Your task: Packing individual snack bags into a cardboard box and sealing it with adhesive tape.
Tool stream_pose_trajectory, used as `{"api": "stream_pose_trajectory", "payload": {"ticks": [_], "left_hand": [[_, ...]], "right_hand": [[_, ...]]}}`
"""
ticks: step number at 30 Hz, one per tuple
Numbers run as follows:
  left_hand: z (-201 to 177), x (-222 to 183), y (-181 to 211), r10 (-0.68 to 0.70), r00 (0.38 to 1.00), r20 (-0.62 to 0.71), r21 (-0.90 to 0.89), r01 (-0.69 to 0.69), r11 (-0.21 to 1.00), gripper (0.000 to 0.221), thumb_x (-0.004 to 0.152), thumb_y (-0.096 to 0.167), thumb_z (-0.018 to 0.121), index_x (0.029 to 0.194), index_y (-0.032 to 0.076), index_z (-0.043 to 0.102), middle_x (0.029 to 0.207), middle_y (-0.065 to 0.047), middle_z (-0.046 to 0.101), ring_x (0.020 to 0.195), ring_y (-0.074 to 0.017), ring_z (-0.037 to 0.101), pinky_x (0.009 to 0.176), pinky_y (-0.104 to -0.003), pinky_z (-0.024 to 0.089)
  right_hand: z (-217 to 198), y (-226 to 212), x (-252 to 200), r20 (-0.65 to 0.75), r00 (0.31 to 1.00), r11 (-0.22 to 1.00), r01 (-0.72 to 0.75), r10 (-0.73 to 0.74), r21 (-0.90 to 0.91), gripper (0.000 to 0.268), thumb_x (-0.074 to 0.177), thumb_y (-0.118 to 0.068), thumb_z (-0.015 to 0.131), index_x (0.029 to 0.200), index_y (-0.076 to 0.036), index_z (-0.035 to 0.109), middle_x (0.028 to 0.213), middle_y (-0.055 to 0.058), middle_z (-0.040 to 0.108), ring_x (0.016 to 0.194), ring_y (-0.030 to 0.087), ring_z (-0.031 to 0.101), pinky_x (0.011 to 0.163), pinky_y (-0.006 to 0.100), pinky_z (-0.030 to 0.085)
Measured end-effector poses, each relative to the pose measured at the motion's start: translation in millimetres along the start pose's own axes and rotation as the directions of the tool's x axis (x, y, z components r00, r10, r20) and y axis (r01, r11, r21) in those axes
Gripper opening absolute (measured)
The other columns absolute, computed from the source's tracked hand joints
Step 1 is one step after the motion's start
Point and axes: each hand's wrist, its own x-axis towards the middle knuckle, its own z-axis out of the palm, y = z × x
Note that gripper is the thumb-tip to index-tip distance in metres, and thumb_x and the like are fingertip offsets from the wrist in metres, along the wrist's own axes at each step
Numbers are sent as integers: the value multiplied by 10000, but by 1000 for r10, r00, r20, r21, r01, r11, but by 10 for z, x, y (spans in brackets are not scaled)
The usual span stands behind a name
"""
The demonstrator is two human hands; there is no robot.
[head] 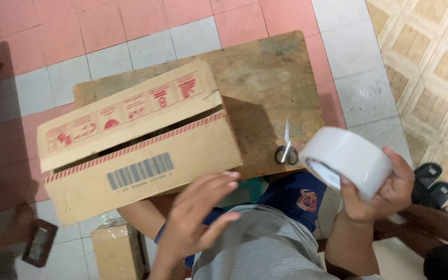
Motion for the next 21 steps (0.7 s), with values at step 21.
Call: {"api": "stream_pose_trajectory", "payload": {"ticks": [21], "left_hand": [[-224,-337,-475,-459,888,-26,-897,182,403,331,1010,286,537,1238,49,568,931,-27,629,879,-133,603,875,-275,494]], "right_hand": [[1479,-1261,869,423,808,756,44,-412,653,640,718,-233,692,1295,-5,535,1174,90,627,843,111,574,710,185,410]]}}
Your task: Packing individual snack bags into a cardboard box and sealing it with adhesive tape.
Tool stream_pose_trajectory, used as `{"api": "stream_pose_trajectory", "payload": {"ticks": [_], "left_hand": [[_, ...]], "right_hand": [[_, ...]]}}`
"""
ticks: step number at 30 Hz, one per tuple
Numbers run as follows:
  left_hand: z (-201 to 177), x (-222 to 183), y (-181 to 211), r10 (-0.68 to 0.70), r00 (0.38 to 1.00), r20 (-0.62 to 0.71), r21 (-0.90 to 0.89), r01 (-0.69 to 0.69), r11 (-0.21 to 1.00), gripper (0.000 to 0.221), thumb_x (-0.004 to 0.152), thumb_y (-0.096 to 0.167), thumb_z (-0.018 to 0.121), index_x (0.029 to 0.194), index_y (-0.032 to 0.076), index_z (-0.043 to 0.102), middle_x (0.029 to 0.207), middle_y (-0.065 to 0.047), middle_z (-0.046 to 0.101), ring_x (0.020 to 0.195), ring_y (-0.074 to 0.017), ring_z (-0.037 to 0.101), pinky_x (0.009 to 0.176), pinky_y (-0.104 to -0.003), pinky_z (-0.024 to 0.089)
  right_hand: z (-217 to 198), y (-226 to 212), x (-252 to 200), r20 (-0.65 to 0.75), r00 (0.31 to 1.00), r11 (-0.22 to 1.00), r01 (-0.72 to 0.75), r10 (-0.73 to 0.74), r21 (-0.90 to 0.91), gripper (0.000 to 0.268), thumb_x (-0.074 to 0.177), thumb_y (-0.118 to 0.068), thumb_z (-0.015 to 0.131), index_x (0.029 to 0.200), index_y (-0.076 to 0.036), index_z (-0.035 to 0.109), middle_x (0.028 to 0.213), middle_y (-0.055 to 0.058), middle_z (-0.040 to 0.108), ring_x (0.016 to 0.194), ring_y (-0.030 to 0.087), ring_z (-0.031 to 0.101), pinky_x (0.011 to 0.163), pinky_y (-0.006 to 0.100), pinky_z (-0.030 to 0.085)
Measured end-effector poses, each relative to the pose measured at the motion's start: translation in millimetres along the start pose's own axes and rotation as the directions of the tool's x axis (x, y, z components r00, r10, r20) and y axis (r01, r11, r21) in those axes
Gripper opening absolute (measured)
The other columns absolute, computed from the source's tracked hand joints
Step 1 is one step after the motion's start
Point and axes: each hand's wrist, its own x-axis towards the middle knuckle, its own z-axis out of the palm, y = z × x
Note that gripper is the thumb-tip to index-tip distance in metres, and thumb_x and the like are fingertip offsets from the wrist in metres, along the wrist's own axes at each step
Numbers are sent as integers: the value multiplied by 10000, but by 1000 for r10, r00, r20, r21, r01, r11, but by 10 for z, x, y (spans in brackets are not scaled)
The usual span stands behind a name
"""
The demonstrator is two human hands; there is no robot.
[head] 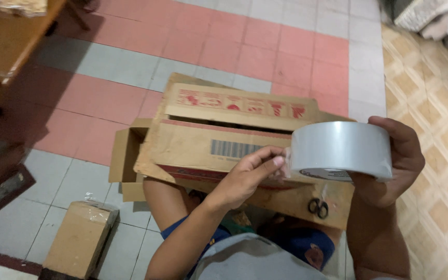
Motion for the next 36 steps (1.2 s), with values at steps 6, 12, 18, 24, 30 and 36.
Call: {"api": "stream_pose_trajectory", "payload": {"ticks": [6,12,18,24,30,36], "left_hand": [[-513,-237,394,205,966,-158,169,-178,969,123,945,90,627,1064,61,642,952,-61,676,808,-116,627,725,-255,591],[-780,-306,721,228,881,-415,319,-94,943,119,929,111,636,997,37,701,1005,-85,737,834,-128,704,767,-225,569],[-948,-283,778,466,660,-589,641,30,767,108,886,138,669,913,124,773,721,-42,753,647,-100,653,624,-237,524],[-1161,-85,794,572,528,-627,700,60,712,116,881,129,635,830,131,739,639,-13,706,562,-127,655,581,-249,535],[-1212,-102,763,491,632,-600,533,-141,834,87,846,82,700,927,62,725,694,-51,679,573,-89,618,565,-227,516],[-1195,-151,776,495,668,-556,483,-225,846,266,780,21,772,1036,31,699,811,-42,649,707,-65,602,670,-183,511]], "right_hand": [[339,248,409,162,983,991,63,-83,122,671,745,-230,701,1326,33,495,1231,137,605,833,122,536,729,220,398],[803,156,476,302,953,1000,25,-25,4,608,823,-141,718,1348,27,462,1338,168,541,1173,235,531,941,290,460],[1222,116,545,411,912,1000,2,11,-31,657,696,126,709,1325,55,532,1125,202,595,1047,279,555,919,482,464],[1291,295,528,458,884,995,-95,94,-20,671,688,82,802,1285,61,495,1013,227,626,982,344,650,813,503,526],[1263,447,480,417,870,946,-317,264,62,559,788,58,753,1223,11,405,954,122,603,875,192,655,760,333,556],[1202,664,464,440,872,946,-298,214,130,588,725,7,806,1156,-22,407,949,99,580,893,166,606,736,341,529]]}}
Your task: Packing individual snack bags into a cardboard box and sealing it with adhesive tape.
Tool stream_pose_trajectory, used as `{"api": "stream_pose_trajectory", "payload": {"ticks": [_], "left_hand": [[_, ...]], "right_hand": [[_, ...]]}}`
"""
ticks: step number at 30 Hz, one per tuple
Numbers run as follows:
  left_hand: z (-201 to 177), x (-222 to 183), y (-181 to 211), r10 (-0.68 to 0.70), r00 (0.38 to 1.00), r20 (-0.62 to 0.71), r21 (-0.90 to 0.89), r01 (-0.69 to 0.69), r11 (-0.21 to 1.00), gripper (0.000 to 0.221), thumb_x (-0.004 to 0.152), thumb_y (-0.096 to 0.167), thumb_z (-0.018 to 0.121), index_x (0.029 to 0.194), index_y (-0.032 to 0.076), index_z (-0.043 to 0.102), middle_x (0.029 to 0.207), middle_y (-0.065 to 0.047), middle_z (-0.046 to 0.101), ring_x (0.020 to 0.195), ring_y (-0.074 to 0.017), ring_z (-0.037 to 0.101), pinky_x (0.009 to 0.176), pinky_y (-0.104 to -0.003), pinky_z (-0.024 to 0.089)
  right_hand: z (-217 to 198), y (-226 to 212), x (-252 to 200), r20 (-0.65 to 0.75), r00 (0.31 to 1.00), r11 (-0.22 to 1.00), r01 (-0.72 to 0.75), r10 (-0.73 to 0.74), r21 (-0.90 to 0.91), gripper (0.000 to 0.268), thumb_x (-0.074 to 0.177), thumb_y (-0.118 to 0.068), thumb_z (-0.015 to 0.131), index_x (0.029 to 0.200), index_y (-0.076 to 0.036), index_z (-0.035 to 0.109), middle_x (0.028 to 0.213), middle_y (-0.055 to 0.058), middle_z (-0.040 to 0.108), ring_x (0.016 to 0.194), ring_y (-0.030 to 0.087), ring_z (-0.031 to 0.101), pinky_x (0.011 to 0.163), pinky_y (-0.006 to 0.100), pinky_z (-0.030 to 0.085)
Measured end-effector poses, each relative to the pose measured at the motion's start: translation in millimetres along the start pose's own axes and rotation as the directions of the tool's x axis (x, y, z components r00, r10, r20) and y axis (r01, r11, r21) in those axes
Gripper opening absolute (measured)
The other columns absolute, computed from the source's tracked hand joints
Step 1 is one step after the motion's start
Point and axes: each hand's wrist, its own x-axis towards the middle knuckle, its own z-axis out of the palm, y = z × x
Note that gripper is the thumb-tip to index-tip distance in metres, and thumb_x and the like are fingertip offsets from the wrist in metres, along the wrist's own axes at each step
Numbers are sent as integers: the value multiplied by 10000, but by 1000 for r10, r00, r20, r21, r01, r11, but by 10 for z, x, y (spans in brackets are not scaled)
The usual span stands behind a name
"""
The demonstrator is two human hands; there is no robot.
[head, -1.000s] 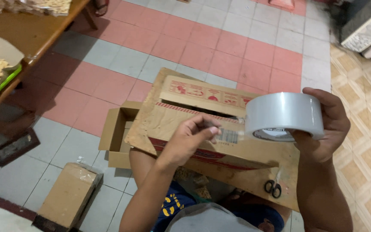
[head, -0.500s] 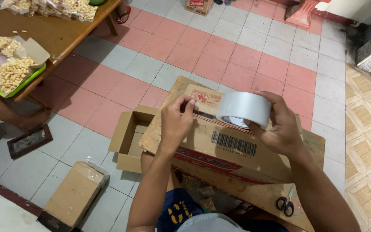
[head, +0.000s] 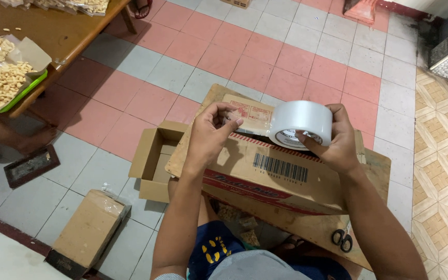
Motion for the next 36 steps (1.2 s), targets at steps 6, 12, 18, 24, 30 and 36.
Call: {"api": "stream_pose_trajectory", "payload": {"ticks": [6,12,18,24,30,36], "left_hand": [[-61,-36,155,56,998,19,137,-58,989,121,882,6,658,975,47,723,749,-62,682,654,-89,627,653,-220,528],[-176,11,122,69,997,-28,420,-51,906,106,901,73,658,944,117,744,746,-55,735,657,-134,667,669,-285,545],[-236,173,-67,22,996,-91,465,23,885,101,894,117,658,927,143,750,717,-25,731,647,-118,648,661,-287,543],[-289,296,-204,-6,995,-98,439,49,897,150,908,123,615,933,140,762,724,-62,720,681,-153,662,697,-336,555],[-323,197,-144,67,989,-131,489,6,872,190,928,132,546,883,75,722,726,-171,690,723,-308,676,713,-443,531],[-641,372,-327,178,955,-238,558,-16,830,212,938,132,501,857,75,689,683,-132,667,722,-295,670,689,-395,527]], "right_hand": [[-99,291,-38,101,992,998,70,-70,1,520,718,-32,811,1020,-60,388,889,100,517,864,174,565,712,322,462],[14,265,-104,111,994,986,20,-1,-166,652,674,-151,905,1065,-38,397,925,152,548,872,275,619,734,415,512],[178,118,-40,120,992,937,-4,49,-349,628,707,-169,887,1084,-37,402,899,200,584,861,390,658,702,491,514],[229,119,13,152,978,912,-68,140,-405,599,770,-210,834,1133,-33,392,920,266,582,932,497,646,685,576,552],[402,-191,167,198,969,874,-34,147,-485,528,796,-133,755,1155,-16,387,945,328,585,958,590,605,678,714,543],[496,-343,342,245,960,849,14,137,-528,504,790,-92,739,1197,-13,453,984,319,617,1010,587,593,805,730,498]]}}
